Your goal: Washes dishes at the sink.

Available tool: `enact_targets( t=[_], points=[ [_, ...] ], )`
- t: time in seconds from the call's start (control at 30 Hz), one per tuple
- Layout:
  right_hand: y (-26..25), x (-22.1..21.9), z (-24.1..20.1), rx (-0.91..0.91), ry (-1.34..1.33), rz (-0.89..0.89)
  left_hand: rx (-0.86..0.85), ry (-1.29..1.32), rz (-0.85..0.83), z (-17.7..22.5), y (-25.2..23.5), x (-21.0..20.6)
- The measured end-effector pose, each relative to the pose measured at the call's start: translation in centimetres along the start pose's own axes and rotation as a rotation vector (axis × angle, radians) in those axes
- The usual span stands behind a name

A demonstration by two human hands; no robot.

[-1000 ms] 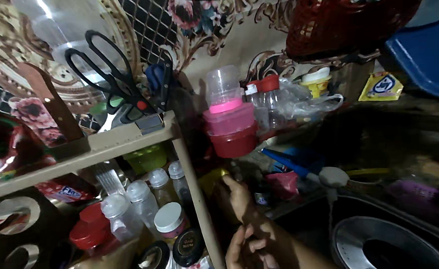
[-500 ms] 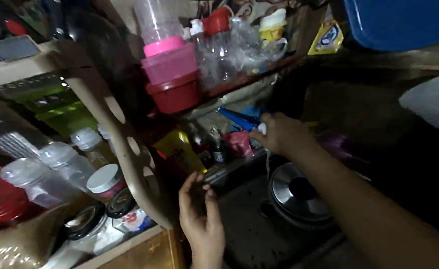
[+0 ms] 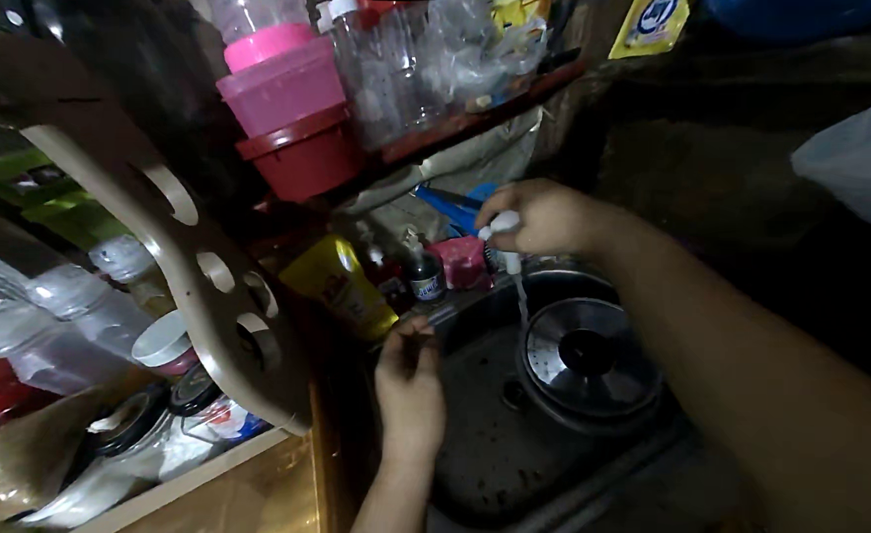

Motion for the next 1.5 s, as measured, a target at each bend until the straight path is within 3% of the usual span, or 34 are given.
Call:
enact_targets(
  t=[0.07,0.2,0.27,0.37,0.47,0.57,0.67,0.87,1.0,1.2,1.37,1.5],
  points=[
    [0.6,0.4,0.3,-0.071,-0.078,0.028,0.125,-0.076,-0.087,-2.5,-1.4,-2.3],
    [4.5,0.2,3.6,-0.095,-0.288,0.225,0.43,-0.474,-0.266,-11.7,-4.1,-6.4],
    [7.3,-1.7,6.1,-0.193,-0.442,0.252,0.481,-0.626,-0.349,-15.6,-4.3,-8.0],
    [10.3,-8.3,9.3,-0.398,-0.63,0.197,0.373,-0.789,-0.47,-19.0,-4.9,-10.4],
    [11.1,-15.0,11.3,-0.628,-0.736,0.06,0.152,-0.947,-0.604,-21.5,-6.7,-13.5],
    [10.5,-18.1,11.8,-0.685,-0.804,0.02,0.038,-1.026,-0.728,-23.2,-7.7,-15.9],
    [9.3,-19.4,12.1,-0.689,-0.732,-0.014,0.054,-1.08,-0.811,-24.2,-7.5,-16.8],
    [8.9,-20.9,12.4,-0.68,-0.612,-0.088,0.046,-1.045,-0.802,-23.1,-7.2,-16.1],
    [9.1,-21.7,11.8,-0.694,-0.632,-0.1,0.178,-0.987,-0.686,-23.8,-7.7,-16.1],
    [9.2,-22.4,12.0,-0.681,-0.641,-0.151,0.295,-0.989,-0.675,-23.1,-7.5,-14.9],
    [9.5,-22.3,12.5,-0.778,-0.815,-0.1,0.315,-0.964,-0.447,-16.6,-8.6,-10.1],
    [9.4,-22.3,12.5,-0.755,-0.866,-0.069,0.214,-1.034,-0.164,-11.7,-10.5,-4.2]
  ],
)
Point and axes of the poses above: each hand's wrist, its own y-axis away from the middle knuckle, its own x-axis out of the back of the hand, z = x × y, the point moved 6 cm from there along -y, towards the middle knuckle, and after that the axes turned 4 degrees about -z, right-handed, at the moved point
